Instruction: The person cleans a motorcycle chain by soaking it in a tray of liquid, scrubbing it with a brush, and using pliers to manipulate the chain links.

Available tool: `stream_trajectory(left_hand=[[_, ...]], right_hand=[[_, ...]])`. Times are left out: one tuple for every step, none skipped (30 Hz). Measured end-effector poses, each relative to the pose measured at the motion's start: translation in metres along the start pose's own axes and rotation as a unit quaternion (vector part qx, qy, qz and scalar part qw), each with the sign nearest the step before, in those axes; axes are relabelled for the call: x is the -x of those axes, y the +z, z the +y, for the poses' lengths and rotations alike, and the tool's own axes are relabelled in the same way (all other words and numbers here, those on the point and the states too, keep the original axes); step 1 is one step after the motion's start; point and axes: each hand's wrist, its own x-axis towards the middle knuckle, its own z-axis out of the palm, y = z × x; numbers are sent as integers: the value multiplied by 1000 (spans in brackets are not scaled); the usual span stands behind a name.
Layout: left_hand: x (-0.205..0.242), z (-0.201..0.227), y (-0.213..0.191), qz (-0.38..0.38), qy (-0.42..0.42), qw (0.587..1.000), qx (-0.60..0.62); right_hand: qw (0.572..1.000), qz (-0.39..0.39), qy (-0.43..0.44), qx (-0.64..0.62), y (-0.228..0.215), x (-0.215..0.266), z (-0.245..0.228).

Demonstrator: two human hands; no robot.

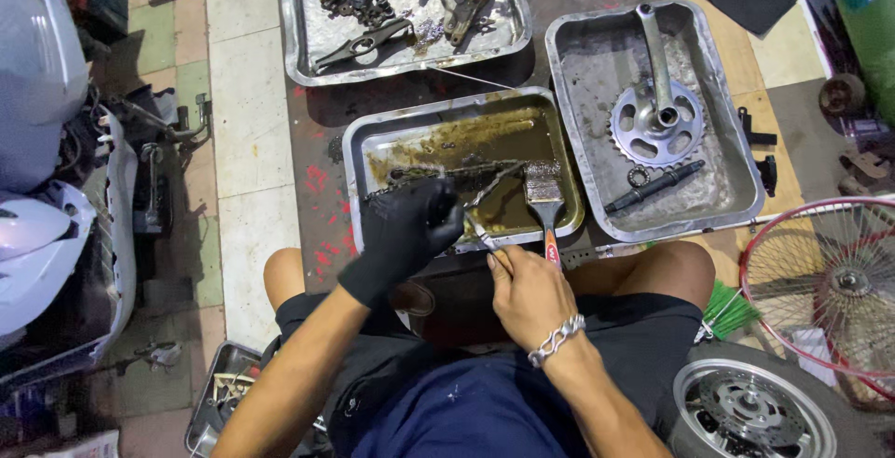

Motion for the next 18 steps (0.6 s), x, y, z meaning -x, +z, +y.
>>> stream_trajectory(left_hand=[[-3, 2, -6, -2, 36, 998, -51], [-8, 3, -15, 0, 71, 992, -102], [-14, 3, -23, 2, 106, 983, -153], [-18, 4, -29, -9, 94, 982, -162], [-21, 4, -35, -20, 83, 981, -172], [-25, 5, -36, -31, 78, 980, -178], [-24, 6, -37, -43, 49, 982, -177], [-23, 7, -37, -55, 22, 983, -174], [-24, 8, -36, -68, -4, 983, -170], [-25, 7, -37, -69, -20, 984, -165], [-28, 5, -37, -71, -37, 984, -159], [-28, 4, -37, -71, -54, 984, -153], [-25, 4, -36, -74, -63, 983, -154], [-24, 6, -32, -76, -69, 983, -153], [-24, 8, -28, -78, -74, 982, -152], [-23, 10, -25, -76, -109, 979, -154], [-21, 12, -20, -75, -144, 974, -155], [-20, 13, -18, -75, -180, 968, -155]], right_hand=[[999, -27, 19, 10, -1, -1, 1], [1000, -21, 20, 7, -3, 1, 2], [1000, -15, 22, 5, -5, 5, 1], [1000, -15, 22, -1, -4, 9, -2], [1000, -8, 13, -13, -2, 8, -5], [1000, 7, 6, -22, -3, 5, -4], [999, 21, 0, -32, -4, 3, -3], [999, 19, -9, -27, -6, 2, -2], [999, 18, -18, -22, -7, 0, -1], [999, 11, -28, -20, -7, 0, -1], [999, 18, -23, -38, -7, 0, -1], [998, 24, -19, -57, -7, 1, 0], [997, 29, -14, -75, -6, 2, -1], [996, 31, -11, -81, -6, 2, -2], [996, 32, -8, -86, -6, 2, -3], [995, 35, -5, -92, -6, 2, -4], [995, 29, 2, -91, -6, 0, -5], [996, 22, 12, -91, -6, 1, -6]])
